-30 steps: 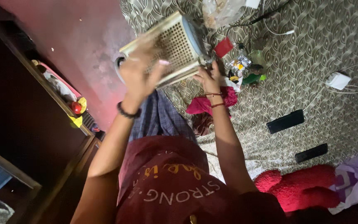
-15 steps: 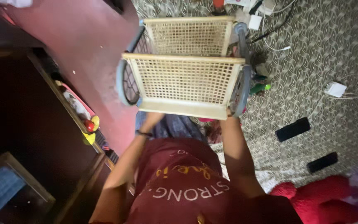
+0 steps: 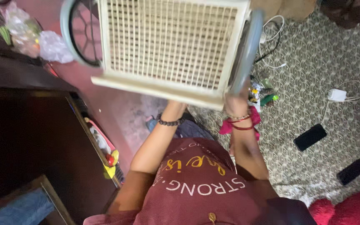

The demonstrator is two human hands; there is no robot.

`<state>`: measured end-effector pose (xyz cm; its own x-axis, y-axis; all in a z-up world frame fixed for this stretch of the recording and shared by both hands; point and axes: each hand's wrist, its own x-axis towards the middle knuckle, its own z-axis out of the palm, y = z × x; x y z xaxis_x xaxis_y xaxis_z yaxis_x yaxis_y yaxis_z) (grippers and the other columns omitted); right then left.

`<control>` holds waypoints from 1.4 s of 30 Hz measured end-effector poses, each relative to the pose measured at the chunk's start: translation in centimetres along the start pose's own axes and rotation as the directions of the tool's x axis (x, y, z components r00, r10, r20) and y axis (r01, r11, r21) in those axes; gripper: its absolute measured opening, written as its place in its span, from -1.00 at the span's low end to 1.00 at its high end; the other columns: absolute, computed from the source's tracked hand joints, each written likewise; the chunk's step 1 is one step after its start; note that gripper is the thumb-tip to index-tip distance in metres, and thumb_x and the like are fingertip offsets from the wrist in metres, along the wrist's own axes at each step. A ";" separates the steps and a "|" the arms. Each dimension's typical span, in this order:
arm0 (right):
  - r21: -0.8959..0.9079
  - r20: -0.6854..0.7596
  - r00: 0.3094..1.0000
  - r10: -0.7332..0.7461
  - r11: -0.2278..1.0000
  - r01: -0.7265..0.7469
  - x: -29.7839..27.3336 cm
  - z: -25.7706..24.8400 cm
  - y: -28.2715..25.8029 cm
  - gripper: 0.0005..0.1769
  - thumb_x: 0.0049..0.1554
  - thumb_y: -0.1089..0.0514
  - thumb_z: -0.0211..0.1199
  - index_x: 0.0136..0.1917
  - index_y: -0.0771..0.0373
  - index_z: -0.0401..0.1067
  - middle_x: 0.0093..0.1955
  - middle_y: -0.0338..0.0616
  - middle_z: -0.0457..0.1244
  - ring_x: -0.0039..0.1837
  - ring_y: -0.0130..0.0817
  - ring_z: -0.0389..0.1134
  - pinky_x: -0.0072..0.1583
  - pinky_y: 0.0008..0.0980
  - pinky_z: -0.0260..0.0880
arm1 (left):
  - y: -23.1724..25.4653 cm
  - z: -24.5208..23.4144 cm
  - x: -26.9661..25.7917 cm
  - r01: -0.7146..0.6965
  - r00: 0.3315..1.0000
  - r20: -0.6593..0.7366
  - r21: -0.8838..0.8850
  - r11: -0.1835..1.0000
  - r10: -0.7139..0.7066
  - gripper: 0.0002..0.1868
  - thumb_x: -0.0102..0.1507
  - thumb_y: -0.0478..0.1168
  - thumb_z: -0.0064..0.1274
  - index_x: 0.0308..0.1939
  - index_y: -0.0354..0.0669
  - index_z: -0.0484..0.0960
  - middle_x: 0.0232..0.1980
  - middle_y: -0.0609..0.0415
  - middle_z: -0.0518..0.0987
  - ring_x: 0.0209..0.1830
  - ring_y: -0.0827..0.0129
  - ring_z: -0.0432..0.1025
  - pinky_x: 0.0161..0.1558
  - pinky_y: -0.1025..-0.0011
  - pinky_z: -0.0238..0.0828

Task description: The person assembles a small two-tier plastic shelf by attaching a handle and legs to the trays. They then place several small items, including bottles and chargers, onto the assembled shelf.

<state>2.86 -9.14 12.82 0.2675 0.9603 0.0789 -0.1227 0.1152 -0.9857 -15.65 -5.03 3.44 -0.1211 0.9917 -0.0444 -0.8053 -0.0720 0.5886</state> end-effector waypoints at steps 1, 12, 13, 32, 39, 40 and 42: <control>-0.102 0.065 0.995 -0.081 0.991 0.087 0.3 0.5 -2.7 -0.07 0.11 0.57 0.17 0.68 0.28 0.03 0.55 -0.08 0.12 0.61 -0.24 0.18 0.64 -0.26 0.22 | 2.0 1.2 0.5 -0.032 0.999 -0.041 0.019 0.999 0.032 -0.91 0.53 -0.37 0.01 0.00 -0.38 0.45 -0.06 -0.11 0.53 -0.21 0.26 0.49 -0.28 0.36 0.46; -0.094 0.101 0.946 -0.307 0.944 0.317 1.9 7.1 -18.0 -0.55 0.34 0.34 0.34 0.43 0.49 0.31 0.30 0.15 0.35 0.27 -0.26 0.42 0.27 -0.44 0.46 | 23.5 21.2 3.9 0.253 0.966 0.044 0.019 0.967 -0.254 -0.45 0.24 -0.47 0.06 0.19 -0.30 0.09 -0.07 -0.18 0.54 -0.26 0.12 0.63 -0.32 0.22 0.72; -0.107 0.095 0.954 -0.285 0.950 0.294 1.7 7.1 -18.3 -0.57 0.35 0.33 0.32 0.42 0.51 0.34 0.31 0.16 0.35 0.27 -0.28 0.42 0.27 -0.45 0.45 | 24.1 21.7 3.9 0.272 0.960 0.069 0.023 0.962 -0.273 -0.43 0.25 -0.47 0.07 0.20 -0.29 0.07 -0.06 -0.20 0.54 -0.24 0.10 0.63 -0.30 0.20 0.73; -0.560 0.033 0.837 -0.545 0.684 0.468 0.8 8.6 -23.6 -0.70 0.16 0.38 0.45 0.16 0.49 0.54 0.06 -0.02 0.38 -0.05 -0.52 0.31 -0.07 -0.61 0.27 | 22.9 26.4 5.0 0.138 0.958 0.260 -0.045 0.989 -0.122 -0.40 0.27 -0.55 0.02 0.29 -0.28 0.09 0.03 -0.13 0.50 -0.22 0.21 0.60 -0.32 0.22 0.71; -0.205 -0.054 0.845 -0.531 0.835 0.511 2.5 8.0 -22.2 -0.64 0.24 0.32 0.42 0.26 0.46 0.46 0.19 0.02 0.36 0.12 -0.38 0.44 0.13 -0.45 0.53 | 22.5 28.1 4.7 0.160 0.964 0.221 -0.036 0.986 -0.149 -0.33 0.26 -0.49 0.09 0.32 -0.25 0.04 0.02 -0.16 0.51 -0.16 0.21 0.60 -0.25 0.17 0.74; -0.059 -0.089 0.864 -0.495 0.869 0.492 2.8 8.1 -21.9 -0.63 0.24 0.29 0.41 0.27 0.43 0.44 0.18 0.03 0.37 0.12 -0.34 0.48 0.16 -0.37 0.61 | 22.2 28.5 4.6 0.157 0.965 0.217 -0.032 0.987 -0.147 -0.31 0.25 -0.48 0.11 0.33 -0.22 0.02 0.02 -0.17 0.51 -0.15 0.20 0.59 -0.25 0.17 0.74; -0.103 -0.089 0.835 -0.544 0.838 0.535 2.9 7.7 -21.4 -0.61 0.27 0.28 0.39 0.31 0.44 0.42 0.23 0.06 0.35 0.14 -0.31 0.48 0.19 -0.35 0.59 | 21.8 28.9 4.4 0.145 0.968 0.210 -0.021 0.989 -0.138 -0.26 0.24 -0.47 0.14 0.34 -0.21 -0.01 0.02 -0.19 0.52 -0.13 0.20 0.58 -0.24 0.17 0.73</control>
<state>-1.09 -6.91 35.32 0.3753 0.7161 0.5885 0.1392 0.5842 -0.7996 -16.95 0.85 39.39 0.1157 0.9922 0.0454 -0.8262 0.0707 0.5589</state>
